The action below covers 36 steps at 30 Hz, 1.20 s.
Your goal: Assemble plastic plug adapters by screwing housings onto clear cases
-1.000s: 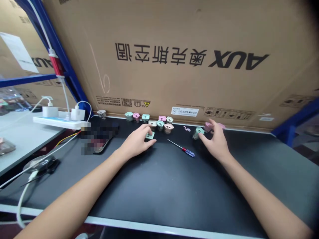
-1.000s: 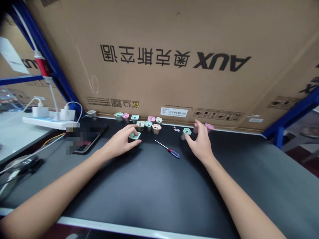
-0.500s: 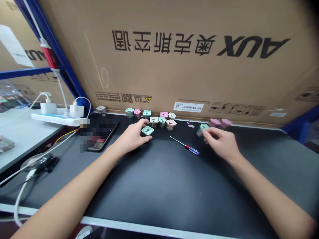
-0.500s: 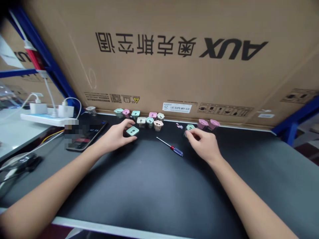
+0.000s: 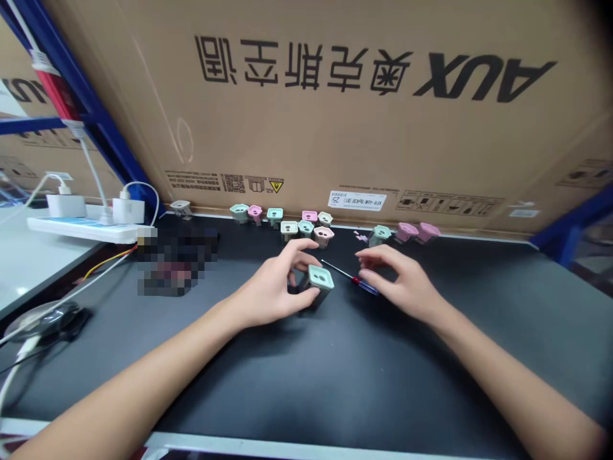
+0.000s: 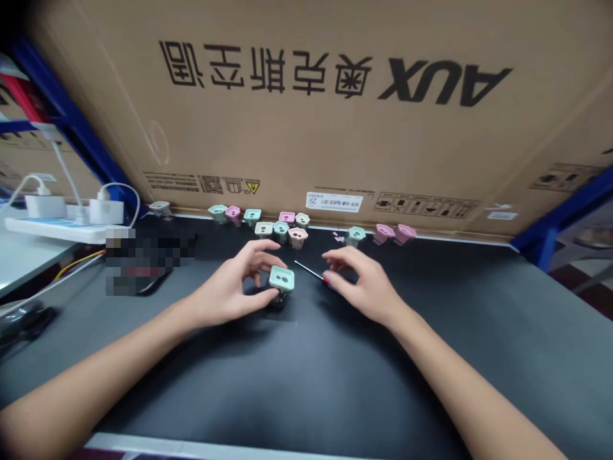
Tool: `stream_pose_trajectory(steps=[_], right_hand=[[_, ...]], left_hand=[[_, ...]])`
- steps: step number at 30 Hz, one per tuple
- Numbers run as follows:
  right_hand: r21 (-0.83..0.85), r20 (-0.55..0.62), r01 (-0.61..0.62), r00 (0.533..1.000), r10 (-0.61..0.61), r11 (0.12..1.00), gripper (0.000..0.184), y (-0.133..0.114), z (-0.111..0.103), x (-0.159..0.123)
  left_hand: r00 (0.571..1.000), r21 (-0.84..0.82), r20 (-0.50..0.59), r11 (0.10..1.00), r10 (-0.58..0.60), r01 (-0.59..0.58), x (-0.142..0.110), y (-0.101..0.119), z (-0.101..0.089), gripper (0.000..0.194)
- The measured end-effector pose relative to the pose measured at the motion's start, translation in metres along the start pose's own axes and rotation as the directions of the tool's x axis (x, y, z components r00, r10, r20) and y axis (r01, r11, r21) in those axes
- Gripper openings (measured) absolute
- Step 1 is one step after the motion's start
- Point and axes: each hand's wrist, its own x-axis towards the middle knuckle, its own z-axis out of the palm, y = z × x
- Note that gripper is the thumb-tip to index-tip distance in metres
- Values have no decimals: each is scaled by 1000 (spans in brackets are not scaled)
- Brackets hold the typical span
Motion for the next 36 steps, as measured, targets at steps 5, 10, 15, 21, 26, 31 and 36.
stream_pose_trajectory(steps=[5, 10, 15, 21, 26, 31, 36], right_hand=[[152, 291, 114, 944, -155, 982, 62, -41, 13, -13], [217, 412, 81, 896, -167, 973, 59, -47, 20, -18], [221, 325, 109, 928, -179, 969, 49, -42, 24, -17], [250, 125, 118, 980, -153, 961, 46, -35, 29, -17], [303, 106, 31, 992, -66, 952, 45, -36, 31, -18], [323, 123, -73, 992, 35, 944, 43, -36, 33, -18], [348, 119, -110, 990, 73, 931, 38, -42, 36, -19]], left_hand=[[990, -247, 140, 967, -34, 68, -5, 9, 9, 79], [978, -369, 196, 919, -69, 139, -5, 8, 10, 99], [977, -401, 196, 902, -84, 158, -2, 1, 7, 85], [988, -25, 154, 1000, -4, 8, -2, 3, 1, 73], [992, 87, 124, 996, 9, -20, -1, 5, -1, 40], [991, 54, 127, 998, -36, 30, 0, 3, 0, 40], [986, 39, 163, 999, -36, 30, 2, 5, -8, 39]])
